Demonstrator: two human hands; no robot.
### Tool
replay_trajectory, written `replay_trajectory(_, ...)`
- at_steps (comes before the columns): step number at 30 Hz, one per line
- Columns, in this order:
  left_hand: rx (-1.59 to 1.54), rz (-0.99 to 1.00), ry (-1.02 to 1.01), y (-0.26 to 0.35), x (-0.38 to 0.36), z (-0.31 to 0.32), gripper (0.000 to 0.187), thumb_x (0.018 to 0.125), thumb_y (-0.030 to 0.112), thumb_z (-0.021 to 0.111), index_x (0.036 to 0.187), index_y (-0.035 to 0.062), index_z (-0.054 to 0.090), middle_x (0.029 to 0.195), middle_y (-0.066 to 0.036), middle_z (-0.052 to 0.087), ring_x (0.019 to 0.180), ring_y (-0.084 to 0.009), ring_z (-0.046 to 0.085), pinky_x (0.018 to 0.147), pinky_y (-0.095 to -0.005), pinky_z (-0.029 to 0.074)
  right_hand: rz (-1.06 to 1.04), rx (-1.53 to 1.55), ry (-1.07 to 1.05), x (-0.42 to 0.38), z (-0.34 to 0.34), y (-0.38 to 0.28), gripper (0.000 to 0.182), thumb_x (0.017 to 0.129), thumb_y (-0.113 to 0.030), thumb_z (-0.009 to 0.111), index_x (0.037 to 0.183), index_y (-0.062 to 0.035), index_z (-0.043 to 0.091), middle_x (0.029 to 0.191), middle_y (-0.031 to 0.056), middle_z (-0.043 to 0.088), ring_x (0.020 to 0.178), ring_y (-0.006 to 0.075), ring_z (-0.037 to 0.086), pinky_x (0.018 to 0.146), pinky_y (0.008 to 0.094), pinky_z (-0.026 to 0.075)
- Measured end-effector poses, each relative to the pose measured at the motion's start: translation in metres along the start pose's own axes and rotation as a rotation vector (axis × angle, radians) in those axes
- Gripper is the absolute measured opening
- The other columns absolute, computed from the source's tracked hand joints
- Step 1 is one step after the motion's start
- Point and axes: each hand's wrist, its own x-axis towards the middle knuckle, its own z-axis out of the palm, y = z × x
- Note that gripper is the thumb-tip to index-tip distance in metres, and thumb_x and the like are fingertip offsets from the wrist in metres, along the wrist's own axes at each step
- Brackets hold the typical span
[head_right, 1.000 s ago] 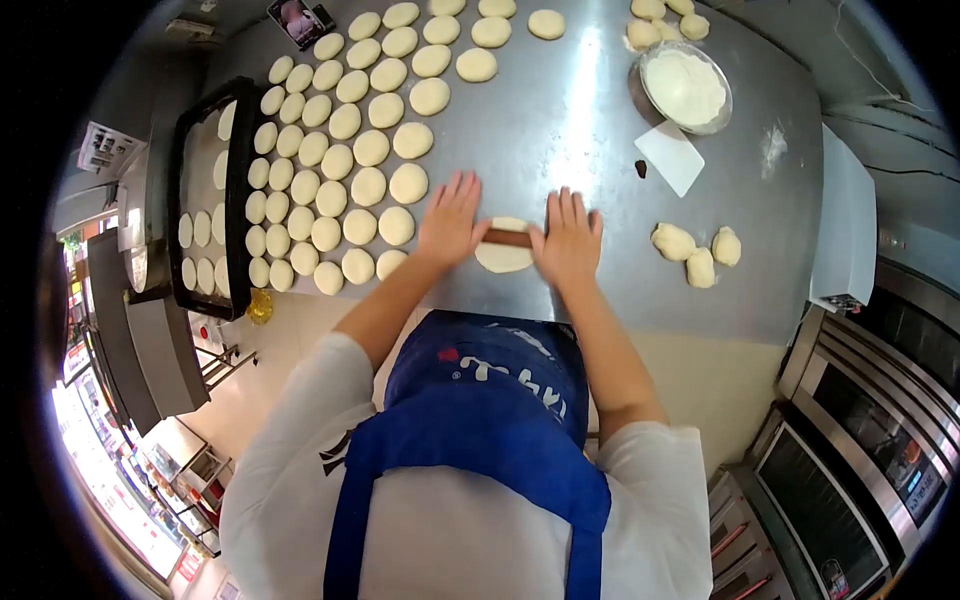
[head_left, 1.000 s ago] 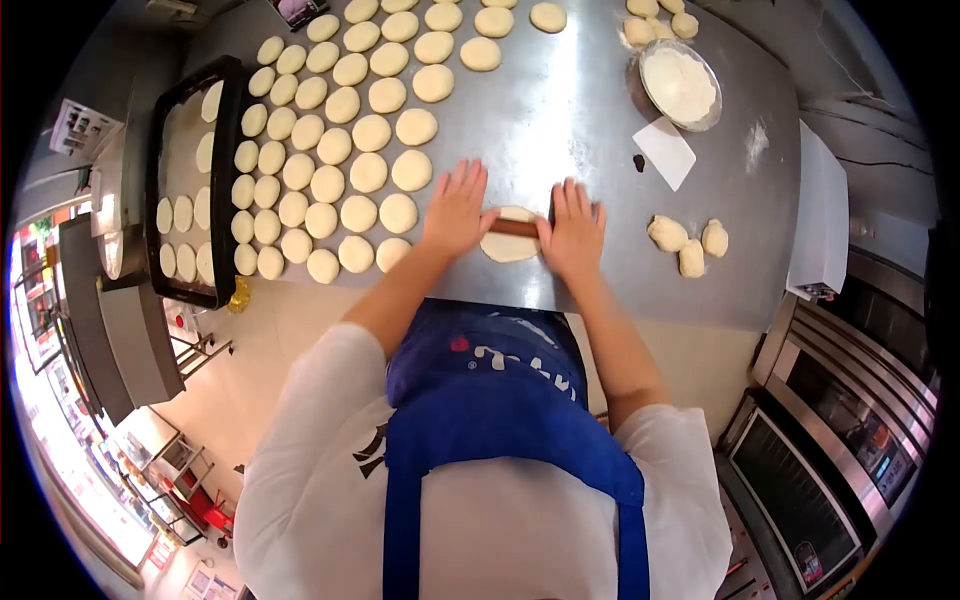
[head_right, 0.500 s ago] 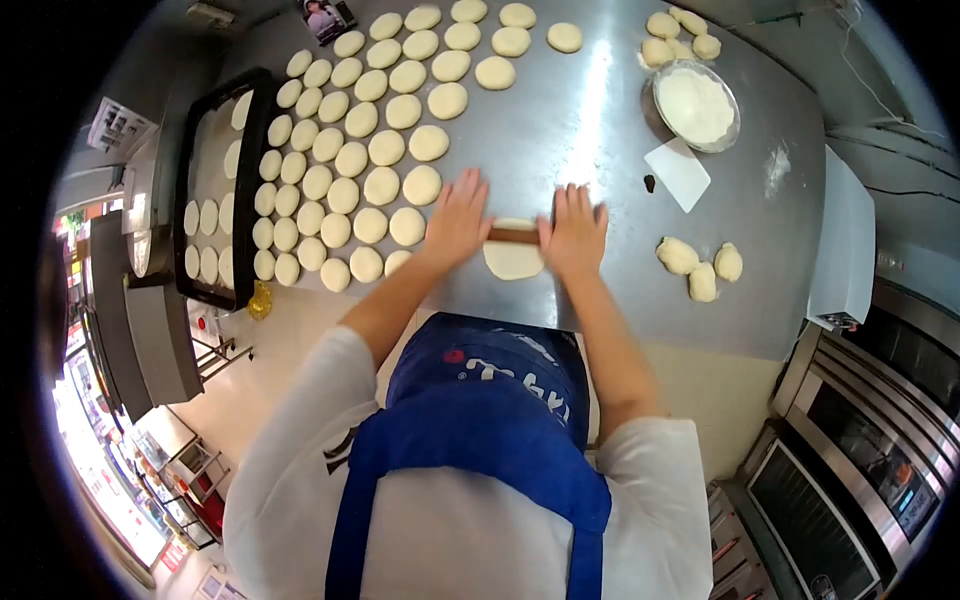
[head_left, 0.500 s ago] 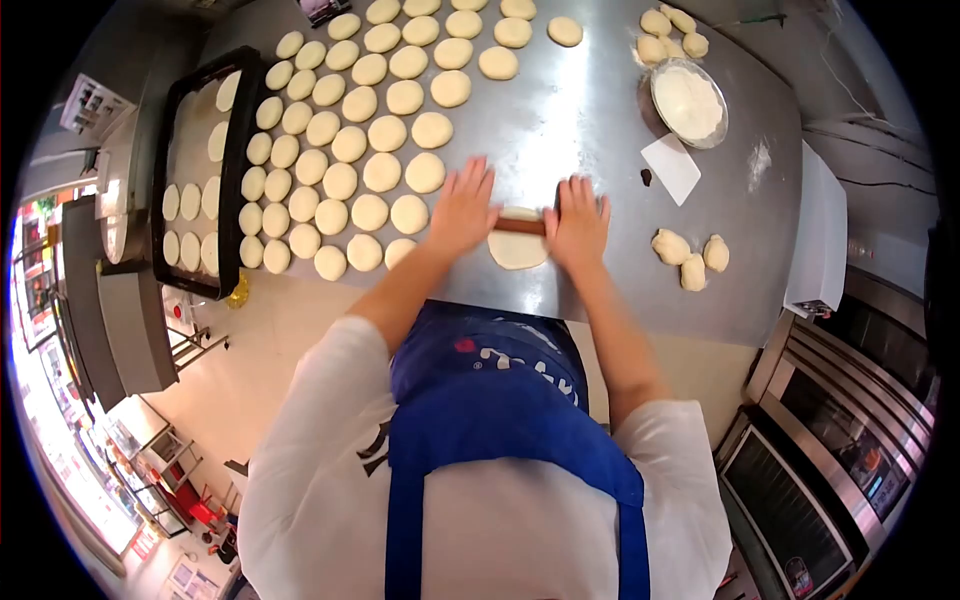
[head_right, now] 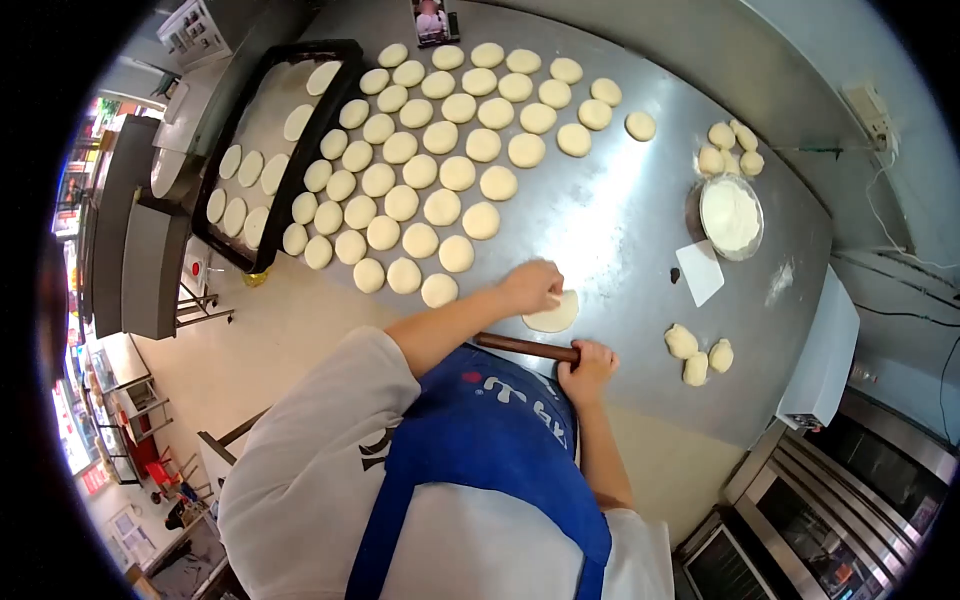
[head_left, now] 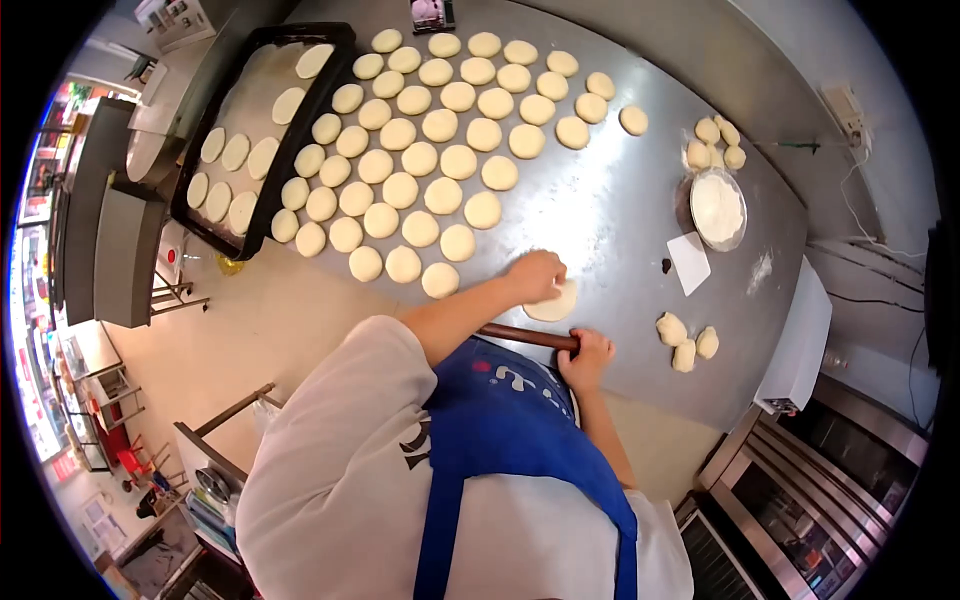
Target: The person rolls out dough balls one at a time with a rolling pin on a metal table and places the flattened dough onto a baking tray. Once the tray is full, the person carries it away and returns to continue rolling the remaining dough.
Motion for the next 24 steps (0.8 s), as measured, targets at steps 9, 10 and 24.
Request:
replay_trajectory(9,-1.548,-0.412,0.416,-0.052,-0.114,-0.087,0.021,0.086,0.007,0.068,0.104,0.0055,0.058,0.127,-0.014,0.063,0.104,-0.0194,0.064,0.091,-0.0346,0.053,0.067,-0.118,-0.126,0.010,-0.010,-0.012,0.029,0.067,-0.020,0.067,0.094,-0.0123,0.062,0.096,0.0092,0.061,0.099,0.0321,0.054,0.089,0.0463,0.037)
replay_trajectory(10,-1.613,-0.528,0.528,-0.086,-0.122,-0.106,0.023,0.089,0.008,0.064,0.110,0.0064,0.056,0.131,-0.014,0.060,0.107,-0.0209,0.063,0.093,-0.0370,0.053,0.038,-0.115,-0.140,0.011,-0.007,-0.011,0.029,0.067,-0.020,0.067,0.094,-0.0123,0.062,0.096,0.0092,0.061,0.099,0.0321,0.054,0.089,0.0463,0.037)
replay_trajectory(24,-1.830,-0.577,1.117,-0.458,-0.201,-0.413,0.062,0.103,0.046,0.034,0.140,-0.0024,0.045,0.143,-0.015,0.051,0.135,-0.0309,0.045,0.117,-0.0469,0.028,0.650,-0.217,-0.182,-0.013,0.010,-0.071,0.035,0.074,-0.011,0.065,0.107,0.0015,0.060,0.101,0.0226,0.063,0.099,0.0418,0.058,0.089,0.0487,0.045)
